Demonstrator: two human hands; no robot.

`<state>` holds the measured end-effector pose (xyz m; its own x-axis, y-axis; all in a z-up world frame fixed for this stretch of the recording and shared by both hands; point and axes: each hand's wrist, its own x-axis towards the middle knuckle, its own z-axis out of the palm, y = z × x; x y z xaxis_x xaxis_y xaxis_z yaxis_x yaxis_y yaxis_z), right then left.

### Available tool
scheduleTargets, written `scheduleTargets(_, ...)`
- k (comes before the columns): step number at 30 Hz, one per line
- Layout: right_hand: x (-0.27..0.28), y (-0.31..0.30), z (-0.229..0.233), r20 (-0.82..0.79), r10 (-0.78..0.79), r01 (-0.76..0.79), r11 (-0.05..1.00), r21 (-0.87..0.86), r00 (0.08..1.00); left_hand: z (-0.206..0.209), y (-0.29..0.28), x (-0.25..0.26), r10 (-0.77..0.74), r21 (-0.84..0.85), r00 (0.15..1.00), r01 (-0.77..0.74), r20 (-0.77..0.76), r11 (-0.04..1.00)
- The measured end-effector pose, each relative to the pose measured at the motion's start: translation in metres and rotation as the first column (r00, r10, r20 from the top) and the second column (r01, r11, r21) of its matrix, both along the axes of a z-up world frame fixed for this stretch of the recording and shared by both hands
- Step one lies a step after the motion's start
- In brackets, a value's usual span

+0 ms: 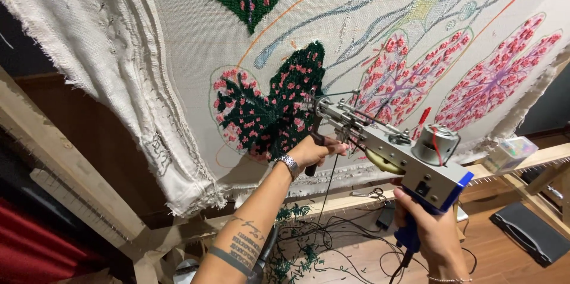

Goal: Using a tufting gun to create a rug on a large canvas frame.

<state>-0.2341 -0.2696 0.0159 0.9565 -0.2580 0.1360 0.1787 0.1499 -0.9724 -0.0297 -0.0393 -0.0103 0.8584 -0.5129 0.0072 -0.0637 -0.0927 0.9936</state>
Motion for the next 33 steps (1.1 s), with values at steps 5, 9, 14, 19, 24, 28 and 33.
scheduleTargets(5, -0.002, -0.005, 0.001, 0.050, -0.016, 0.017, 1.000, -0.023, 0.999, 0.012, -0.003, -0.010, 0.077, 0.148, 0.996, -0.084, 0.049, 0.985)
scheduleTargets(9, -0.001, -0.002, 0.002, 0.034, -0.004, 0.005, 1.000, -0.025, 0.999, 0.000, -0.001, -0.006, 0.093, 0.153, 0.995, -0.099, 0.049, 0.983)
scheduleTargets(14, -0.001, -0.001, 0.003, 0.028, 0.015, -0.013, 0.997, -0.076, 0.999, 0.001, 0.000, -0.014, 0.091, 0.122, 0.995, -0.095, 0.041, 0.988)
scheduleTargets(19, 0.006, -0.016, -0.014, 0.003, 0.098, -0.098, 0.995, -0.018, 0.995, 0.002, 0.003, -0.017, -0.009, -0.107, 1.000, 0.007, -0.013, 0.994)
scheduleTargets(24, 0.008, -0.027, -0.029, -0.022, 0.062, -0.061, 0.998, 0.035, 0.998, 0.000, 0.003, -0.015, -0.024, -0.041, 0.999, 0.026, 0.029, 0.999)
scheduleTargets(28, 0.007, -0.026, -0.026, -0.008, 0.080, -0.080, 0.995, 0.055, 0.997, 0.004, 0.002, -0.019, -0.030, -0.051, 0.999, 0.032, 0.040, 0.998)
scheduleTargets(33, 0.007, -0.023, -0.021, -0.052, 0.080, -0.079, 0.996, 0.028, 0.995, -0.007, 0.003, -0.010, -0.028, -0.041, 0.999, 0.029, 0.015, 0.999)
